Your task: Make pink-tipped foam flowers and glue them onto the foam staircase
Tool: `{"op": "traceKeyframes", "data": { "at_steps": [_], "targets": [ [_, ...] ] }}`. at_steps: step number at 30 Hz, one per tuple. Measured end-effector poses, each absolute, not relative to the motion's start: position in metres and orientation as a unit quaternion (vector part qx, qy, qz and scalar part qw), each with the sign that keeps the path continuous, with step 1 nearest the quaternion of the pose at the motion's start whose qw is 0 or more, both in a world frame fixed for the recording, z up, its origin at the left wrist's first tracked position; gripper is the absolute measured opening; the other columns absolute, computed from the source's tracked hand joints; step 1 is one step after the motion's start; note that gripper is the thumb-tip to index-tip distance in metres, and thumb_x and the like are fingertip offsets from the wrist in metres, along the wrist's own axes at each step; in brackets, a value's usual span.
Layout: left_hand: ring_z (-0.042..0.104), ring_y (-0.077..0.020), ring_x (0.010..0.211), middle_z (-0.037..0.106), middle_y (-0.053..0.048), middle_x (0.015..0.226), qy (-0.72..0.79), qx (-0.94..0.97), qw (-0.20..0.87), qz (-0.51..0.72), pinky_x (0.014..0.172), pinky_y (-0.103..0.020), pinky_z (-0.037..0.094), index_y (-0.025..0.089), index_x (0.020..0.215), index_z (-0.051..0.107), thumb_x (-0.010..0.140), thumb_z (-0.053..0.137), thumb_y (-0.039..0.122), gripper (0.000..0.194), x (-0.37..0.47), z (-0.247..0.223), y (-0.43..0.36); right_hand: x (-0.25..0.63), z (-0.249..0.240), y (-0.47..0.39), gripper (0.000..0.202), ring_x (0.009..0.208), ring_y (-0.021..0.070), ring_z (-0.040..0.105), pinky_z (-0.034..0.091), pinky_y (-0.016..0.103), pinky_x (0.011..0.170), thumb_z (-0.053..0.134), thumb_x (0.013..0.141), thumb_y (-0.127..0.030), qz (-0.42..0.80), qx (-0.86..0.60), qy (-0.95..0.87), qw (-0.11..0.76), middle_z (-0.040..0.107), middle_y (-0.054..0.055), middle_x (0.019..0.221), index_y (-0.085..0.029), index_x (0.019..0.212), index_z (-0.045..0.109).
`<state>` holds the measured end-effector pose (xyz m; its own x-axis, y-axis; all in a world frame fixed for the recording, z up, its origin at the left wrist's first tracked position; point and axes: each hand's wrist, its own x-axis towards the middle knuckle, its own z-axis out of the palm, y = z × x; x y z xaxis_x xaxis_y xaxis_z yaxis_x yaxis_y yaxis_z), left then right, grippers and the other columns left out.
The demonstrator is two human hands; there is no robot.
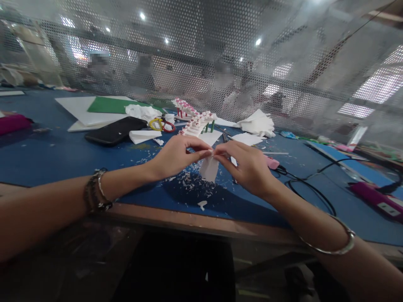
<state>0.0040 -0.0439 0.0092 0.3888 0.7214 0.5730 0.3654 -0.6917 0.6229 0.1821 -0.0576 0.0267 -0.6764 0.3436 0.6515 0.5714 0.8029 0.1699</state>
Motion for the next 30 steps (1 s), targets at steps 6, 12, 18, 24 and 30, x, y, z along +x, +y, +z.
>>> {"op": "traceKeyframes", "data": {
  "at_steps": [6,12,18,24,30],
  "targets": [
    [0.059,-0.011,0.063,0.068,-0.003,0.069,0.339,0.813,0.172,0.441,0.055,-0.019,0.045,0.013,0.075,0.068,0.073,0.056,0.028,0.019,0.005,0.007,-0.043,0.179,0.028,-0.056,0.016,0.068,0.0151,0.05,0.041,0.027,0.063,0.039,0.083,-0.016,-0.193,-0.258,-0.907,0.272,0.057,0.008,0.073,-0.012,0.078,0.053],
    [0.059,-0.0105,0.064,0.068,-0.003,0.072,0.306,0.808,0.212,0.457,0.055,-0.018,0.045,0.013,0.076,0.067,0.073,0.057,0.025,0.017,0.007,0.006,-0.043,0.18,0.031,-0.059,0.003,0.057,0.0085,0.046,0.037,0.021,0.055,0.047,0.078,-0.014,-0.057,-0.304,-0.895,0.321,0.051,-0.001,0.064,-0.016,0.075,0.048],
    [0.058,-0.0112,0.071,0.067,-0.004,0.077,0.304,0.819,0.16,0.459,0.06,-0.018,0.045,0.013,0.08,0.067,0.075,0.054,0.024,0.017,0.007,0.006,-0.048,0.177,0.026,-0.06,0.005,0.051,0.0062,0.043,0.036,0.02,0.05,0.046,0.077,-0.017,0.057,-0.346,-0.864,0.362,0.048,-0.003,0.061,-0.016,0.072,0.048],
    [0.059,-0.0115,0.069,0.066,-0.004,0.077,0.318,0.816,0.183,0.446,0.059,-0.018,0.047,0.013,0.083,0.065,0.072,0.058,0.03,0.021,0.008,0.006,-0.048,0.174,0.02,-0.057,0.004,0.055,0.0067,0.044,0.037,0.02,0.05,0.047,0.076,-0.018,0.07,-0.363,-0.841,0.396,0.052,-0.001,0.068,-0.016,0.073,0.048],
    [0.058,-0.0121,0.07,0.066,-0.003,0.079,0.32,0.824,0.138,0.446,0.061,-0.02,0.046,0.016,0.083,0.066,0.074,0.055,0.026,0.018,0.006,0.006,-0.047,0.173,0.022,-0.059,0.005,0.051,0.0059,0.043,0.036,0.019,0.046,0.049,0.076,-0.02,0.086,-0.364,-0.833,0.406,0.051,-0.002,0.064,-0.016,0.072,0.048]
  ]
}}
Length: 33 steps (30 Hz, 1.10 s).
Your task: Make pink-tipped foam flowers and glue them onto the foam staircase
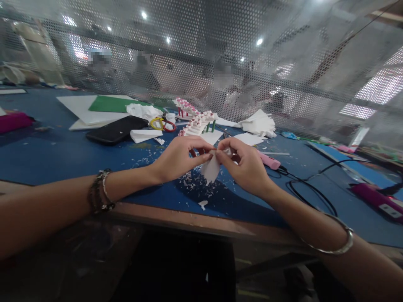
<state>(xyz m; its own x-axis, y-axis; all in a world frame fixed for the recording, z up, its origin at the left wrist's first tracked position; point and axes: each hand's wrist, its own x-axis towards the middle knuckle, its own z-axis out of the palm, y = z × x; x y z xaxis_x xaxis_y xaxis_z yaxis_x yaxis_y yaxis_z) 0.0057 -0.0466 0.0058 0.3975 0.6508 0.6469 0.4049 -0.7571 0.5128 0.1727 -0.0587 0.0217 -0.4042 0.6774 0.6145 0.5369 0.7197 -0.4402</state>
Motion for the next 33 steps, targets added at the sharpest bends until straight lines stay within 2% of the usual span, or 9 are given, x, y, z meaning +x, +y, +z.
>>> {"op": "traceKeyframes", "data": {
  "at_steps": [6,12,16,22,27,33],
  "targets": [
    [0.058,-0.0109,0.073,0.066,-0.005,0.084,0.277,0.819,0.198,0.463,0.064,-0.019,0.046,0.014,0.086,0.065,0.075,0.053,0.022,0.018,0.004,0.009,-0.044,0.179,0.027,-0.058,0.004,0.054,0.0056,0.048,0.038,0.018,0.048,0.053,0.074,-0.02,0.158,-0.337,-0.829,0.417,0.053,-0.003,0.063,-0.016,0.074,0.052],
    [0.059,-0.0106,0.074,0.066,-0.004,0.083,0.228,0.799,0.281,0.479,0.066,-0.019,0.047,0.013,0.083,0.064,0.073,0.056,0.02,0.015,0.003,0.011,-0.046,0.178,0.032,-0.063,0.004,0.049,0.0032,0.048,0.038,0.015,0.043,0.055,0.071,-0.017,0.263,-0.303,-0.806,0.435,0.051,-0.005,0.06,-0.015,0.07,0.052],
    [0.058,-0.0098,0.071,0.066,-0.003,0.08,0.236,0.789,0.302,0.479,0.062,-0.018,0.047,0.014,0.081,0.063,0.072,0.057,0.02,0.012,0.003,0.011,-0.048,0.177,0.032,-0.063,0.006,0.049,0.0035,0.05,0.041,0.015,0.043,0.055,0.071,-0.019,0.309,-0.305,-0.79,0.432,0.052,-0.005,0.06,-0.016,0.069,0.05],
    [0.056,-0.0075,0.062,0.062,0.0,0.073,0.247,0.75,0.346,0.507,0.052,-0.015,0.045,0.014,0.08,0.056,0.069,0.06,0.02,0.014,0.005,0.01,-0.046,0.175,0.027,-0.059,0.009,0.053,0.0048,0.054,0.049,0.019,0.053,0.057,0.069,-0.02,0.387,-0.302,-0.751,0.441,0.052,-0.004,0.061,-0.016,0.067,0.05],
    [0.054,-0.0063,0.053,0.061,0.001,0.063,0.269,0.715,0.404,0.504,0.046,-0.015,0.043,0.013,0.072,0.055,0.067,0.061,0.019,0.01,0.006,0.01,-0.046,0.173,0.028,-0.061,0.009,0.052,0.0051,0.054,0.049,0.018,0.05,0.056,0.07,-0.019,0.368,-0.305,-0.757,0.445,0.053,-0.005,0.06,-0.016,0.067,0.049],
    [0.055,-0.0062,0.053,0.062,0.001,0.062,0.29,0.716,0.392,0.5,0.048,-0.015,0.044,0.012,0.072,0.059,0.067,0.06,0.019,0.009,0.008,0.012,-0.048,0.172,0.023,-0.063,0.01,0.055,0.0068,0.056,0.047,0.019,0.048,0.058,0.071,-0.02,0.262,-0.328,-0.775,0.472,0.055,-0.003,0.063,-0.016,0.068,0.049]
  ]
}}
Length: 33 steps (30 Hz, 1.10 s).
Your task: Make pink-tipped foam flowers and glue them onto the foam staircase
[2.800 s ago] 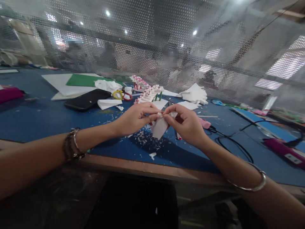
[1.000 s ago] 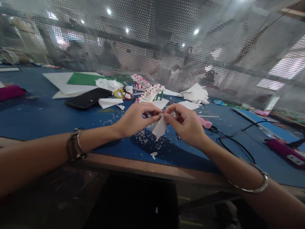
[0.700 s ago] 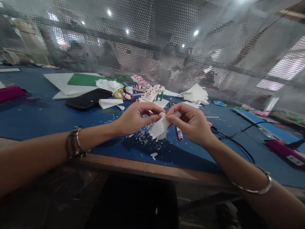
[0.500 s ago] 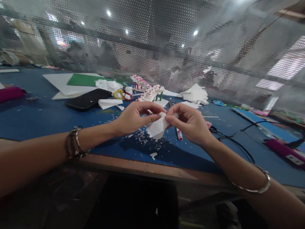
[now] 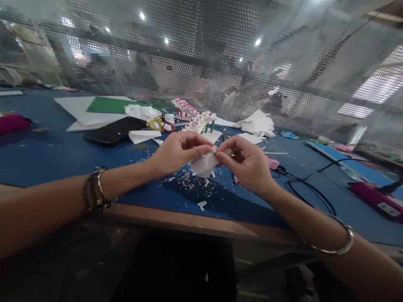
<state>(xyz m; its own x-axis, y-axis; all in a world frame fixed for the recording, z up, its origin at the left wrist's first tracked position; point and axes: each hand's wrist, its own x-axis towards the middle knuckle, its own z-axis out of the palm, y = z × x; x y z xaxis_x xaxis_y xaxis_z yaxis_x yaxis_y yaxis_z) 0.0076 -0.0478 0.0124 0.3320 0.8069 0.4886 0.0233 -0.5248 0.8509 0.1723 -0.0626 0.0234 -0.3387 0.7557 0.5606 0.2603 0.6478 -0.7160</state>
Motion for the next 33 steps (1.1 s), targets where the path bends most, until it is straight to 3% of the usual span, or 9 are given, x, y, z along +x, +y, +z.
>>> {"op": "traceKeyframes", "data": {
  "at_steps": [5,9,13,24,29,33],
  "targets": [
    [0.059,-0.0095,0.066,0.062,-0.002,0.075,0.268,0.753,0.332,0.501,0.059,-0.018,0.05,0.012,0.077,0.058,0.064,0.065,0.023,0.018,0.005,0.009,-0.046,0.173,0.02,-0.064,0.008,0.061,0.0079,0.057,0.047,0.019,0.052,0.056,0.073,-0.02,0.182,-0.328,-0.801,0.466,0.057,-0.001,0.067,-0.017,0.07,0.05],
    [0.059,-0.01,0.069,0.063,-0.003,0.075,0.268,0.774,0.288,0.495,0.062,-0.018,0.049,0.013,0.078,0.059,0.068,0.063,0.023,0.015,0.004,0.009,-0.045,0.176,0.021,-0.063,0.008,0.059,0.0076,0.057,0.047,0.019,0.051,0.056,0.073,-0.021,0.197,-0.318,-0.812,0.447,0.056,-0.002,0.066,-0.017,0.071,0.05],
    [0.059,-0.0083,0.061,0.064,-0.002,0.072,0.264,0.756,0.345,0.49,0.053,-0.016,0.048,0.014,0.08,0.058,0.069,0.06,0.021,0.013,0.004,0.013,-0.047,0.18,0.025,-0.062,0.008,0.061,0.007,0.057,0.047,0.017,0.052,0.057,0.072,-0.019,0.232,-0.301,-0.816,0.435,0.056,-0.001,0.071,-0.016,0.077,0.051],
    [0.062,-0.011,0.063,0.067,-0.001,0.071,0.259,0.745,0.421,0.447,0.054,-0.019,0.048,0.017,0.074,0.06,0.068,0.059,0.018,0.007,0.002,0.019,-0.052,0.186,0.031,-0.063,0.006,0.056,0.0062,0.058,0.045,0.017,0.048,0.059,0.073,-0.021,0.259,-0.268,-0.831,0.413,0.059,-0.002,0.064,-0.016,0.073,0.055],
    [0.06,-0.0102,0.06,0.066,-0.001,0.069,0.247,0.751,0.425,0.44,0.054,-0.019,0.048,0.017,0.073,0.061,0.068,0.06,0.018,0.006,0.002,0.018,-0.05,0.186,0.029,-0.062,0.007,0.059,0.0067,0.058,0.046,0.018,0.053,0.058,0.073,-0.019,0.249,-0.263,-0.839,0.406,0.059,-0.003,0.063,-0.016,0.072,0.053],
    [0.059,-0.0115,0.072,0.064,-0.003,0.079,0.198,0.764,0.39,0.475,0.062,-0.022,0.048,0.016,0.075,0.064,0.07,0.06,0.019,0.007,0.002,0.013,-0.044,0.184,0.026,-0.06,0.006,0.06,0.007,0.056,0.046,0.019,0.055,0.055,0.075,-0.018,0.193,-0.259,-0.852,0.412,0.056,-0.002,0.064,-0.016,0.07,0.051]
  ]
}}
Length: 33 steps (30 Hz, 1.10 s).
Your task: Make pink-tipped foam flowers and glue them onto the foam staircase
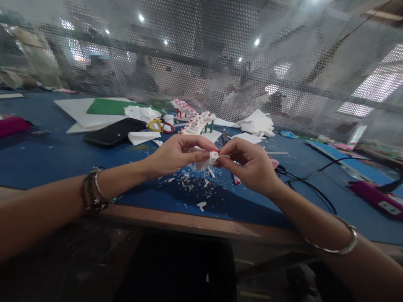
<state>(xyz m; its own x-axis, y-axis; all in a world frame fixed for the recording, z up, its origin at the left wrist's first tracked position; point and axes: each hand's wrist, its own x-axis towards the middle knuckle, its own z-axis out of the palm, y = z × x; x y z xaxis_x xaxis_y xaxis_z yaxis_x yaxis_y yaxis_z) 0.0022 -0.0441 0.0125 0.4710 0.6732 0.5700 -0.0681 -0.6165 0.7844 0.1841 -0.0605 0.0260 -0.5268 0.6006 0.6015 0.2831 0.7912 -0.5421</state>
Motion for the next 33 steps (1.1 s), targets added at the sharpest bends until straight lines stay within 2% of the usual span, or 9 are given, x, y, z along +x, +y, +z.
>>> {"op": "traceKeyframes", "data": {
  "at_steps": [6,12,17,26,33],
  "targets": [
    [0.053,-0.0125,0.086,0.058,-0.003,0.087,0.161,0.807,0.259,0.506,0.08,-0.027,0.043,0.021,0.081,0.068,0.073,0.058,0.016,0.013,-0.001,0.008,-0.038,0.181,0.022,-0.061,0.007,0.058,0.0062,0.054,0.043,0.018,0.054,0.054,0.073,-0.013,0.097,-0.245,-0.859,0.438,0.057,-0.003,0.062,-0.017,0.068,0.05],
    [0.056,-0.0134,0.083,0.064,-0.004,0.088,0.187,0.82,0.222,0.493,0.078,-0.027,0.044,0.023,0.086,0.068,0.075,0.055,0.016,0.018,-0.002,0.013,-0.047,0.179,0.021,-0.063,0.007,0.056,0.0056,0.055,0.044,0.017,0.054,0.054,0.075,-0.015,0.038,-0.254,-0.856,0.448,0.058,-0.003,0.061,-0.016,0.069,0.052],
    [0.057,-0.0136,0.085,0.065,-0.005,0.094,0.18,0.841,0.169,0.481,0.08,-0.027,0.044,0.021,0.094,0.066,0.07,0.062,0.018,0.024,-0.001,0.015,-0.051,0.18,0.019,-0.065,0.006,0.057,0.0049,0.055,0.044,0.016,0.055,0.055,0.075,-0.013,0.001,-0.26,-0.844,0.469,0.059,-0.003,0.061,-0.015,0.069,0.053],
    [0.06,-0.0137,0.083,0.069,-0.005,0.089,0.179,0.855,0.025,0.487,0.078,-0.027,0.045,0.019,0.097,0.063,0.077,0.054,0.017,0.022,0.001,0.009,-0.05,0.177,0.018,-0.066,0.009,0.052,0.0042,0.054,0.043,0.015,0.051,0.059,0.073,-0.016,-0.022,-0.273,-0.832,0.483,0.059,-0.004,0.056,-0.015,0.065,0.054],
    [0.059,-0.0123,0.085,0.068,-0.006,0.091,0.209,0.852,0.062,0.476,0.079,-0.024,0.045,0.015,0.091,0.064,0.077,0.052,0.014,0.018,0.0,0.014,-0.049,0.178,0.024,-0.066,0.004,0.058,0.0061,0.059,0.047,0.015,0.054,0.054,0.076,-0.016,0.078,-0.267,-0.852,0.443,0.061,-0.002,0.063,-0.015,0.072,0.055]
  ]
}}
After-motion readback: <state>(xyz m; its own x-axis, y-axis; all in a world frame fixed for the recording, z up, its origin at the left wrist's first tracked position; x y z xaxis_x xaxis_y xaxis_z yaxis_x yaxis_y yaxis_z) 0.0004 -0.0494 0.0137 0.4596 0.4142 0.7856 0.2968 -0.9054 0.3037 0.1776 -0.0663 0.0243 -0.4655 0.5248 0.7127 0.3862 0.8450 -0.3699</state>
